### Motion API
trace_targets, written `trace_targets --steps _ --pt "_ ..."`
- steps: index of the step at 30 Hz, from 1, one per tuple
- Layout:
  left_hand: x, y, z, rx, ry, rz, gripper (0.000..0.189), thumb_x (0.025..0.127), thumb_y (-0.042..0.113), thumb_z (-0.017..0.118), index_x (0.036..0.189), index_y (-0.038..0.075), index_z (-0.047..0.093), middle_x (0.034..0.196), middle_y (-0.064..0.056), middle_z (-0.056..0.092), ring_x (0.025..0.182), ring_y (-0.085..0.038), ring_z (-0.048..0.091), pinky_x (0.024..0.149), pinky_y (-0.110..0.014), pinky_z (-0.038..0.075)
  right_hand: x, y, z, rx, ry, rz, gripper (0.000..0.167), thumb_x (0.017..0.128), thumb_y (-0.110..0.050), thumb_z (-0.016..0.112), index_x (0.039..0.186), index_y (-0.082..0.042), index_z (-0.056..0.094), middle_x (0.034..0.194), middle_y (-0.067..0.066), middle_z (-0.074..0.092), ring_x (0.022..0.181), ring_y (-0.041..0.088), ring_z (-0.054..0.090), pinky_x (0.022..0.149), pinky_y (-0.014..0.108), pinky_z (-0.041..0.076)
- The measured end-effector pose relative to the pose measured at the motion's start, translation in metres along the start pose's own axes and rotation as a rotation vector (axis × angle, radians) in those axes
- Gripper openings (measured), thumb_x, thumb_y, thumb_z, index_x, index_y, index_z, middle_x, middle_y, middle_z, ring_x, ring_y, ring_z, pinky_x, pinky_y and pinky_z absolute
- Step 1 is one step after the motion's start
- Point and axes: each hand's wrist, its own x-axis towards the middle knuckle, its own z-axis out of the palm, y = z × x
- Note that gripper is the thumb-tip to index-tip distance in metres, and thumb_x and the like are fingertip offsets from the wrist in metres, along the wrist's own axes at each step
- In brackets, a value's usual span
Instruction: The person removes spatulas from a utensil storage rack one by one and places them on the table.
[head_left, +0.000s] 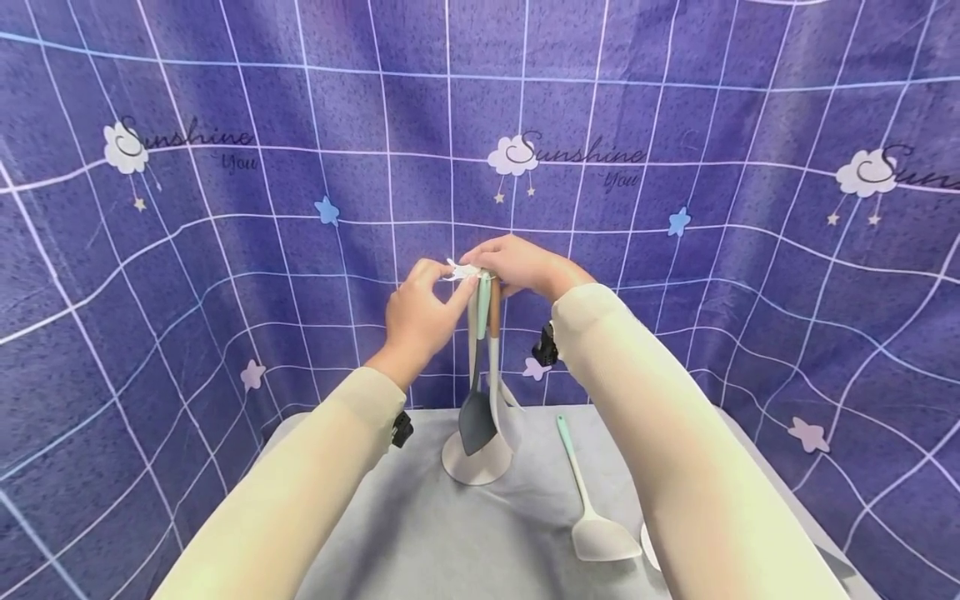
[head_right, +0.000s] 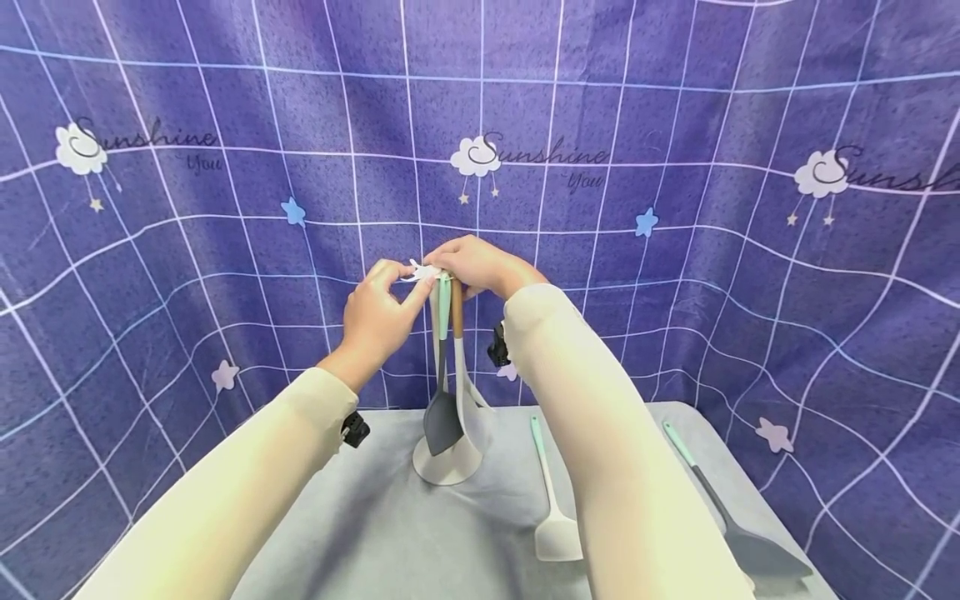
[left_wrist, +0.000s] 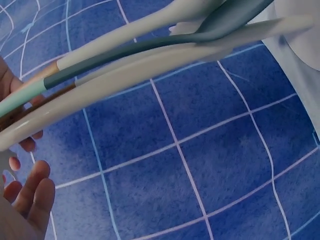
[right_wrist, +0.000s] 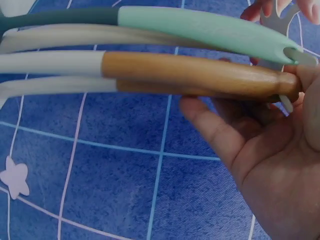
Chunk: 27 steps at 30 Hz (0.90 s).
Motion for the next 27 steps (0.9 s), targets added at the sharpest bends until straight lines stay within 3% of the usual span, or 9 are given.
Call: trace_targets --steps 18,27 --pt "0.0014 -0.0023 -0.0038 -0.044 -0.067 -0.008 0.055 0.108 0.064 0.063 0.142 0.022 0.076 0.153 0.002 0.071 0.123 -0.047 0.076 0.097 -0.061 0.059 -0.0051 0.0020 -0.0009 -0.010 0.033 -0.022 0.043 0.119 -0.034 0.053 0.153 -0.019 0.074 0.145 0.011 0.076 0.129 0.032 0.076 0.103 0.049 0.069" --pt "0.0037 -0.0039 -0.0016 -0.061 -0.094 -0.024 0.055 0.109 0.063 0.059 0.144 0.024 0.075 0.158 0.004 0.069 0.136 -0.042 0.073 0.105 -0.061 0.059 -0.0091 0.0045 0.0011 -0.061 0.063 -0.060 0.042 0.117 -0.032 0.051 0.147 -0.019 0.078 0.134 0.012 0.080 0.120 0.030 0.079 0.101 0.049 0.070"
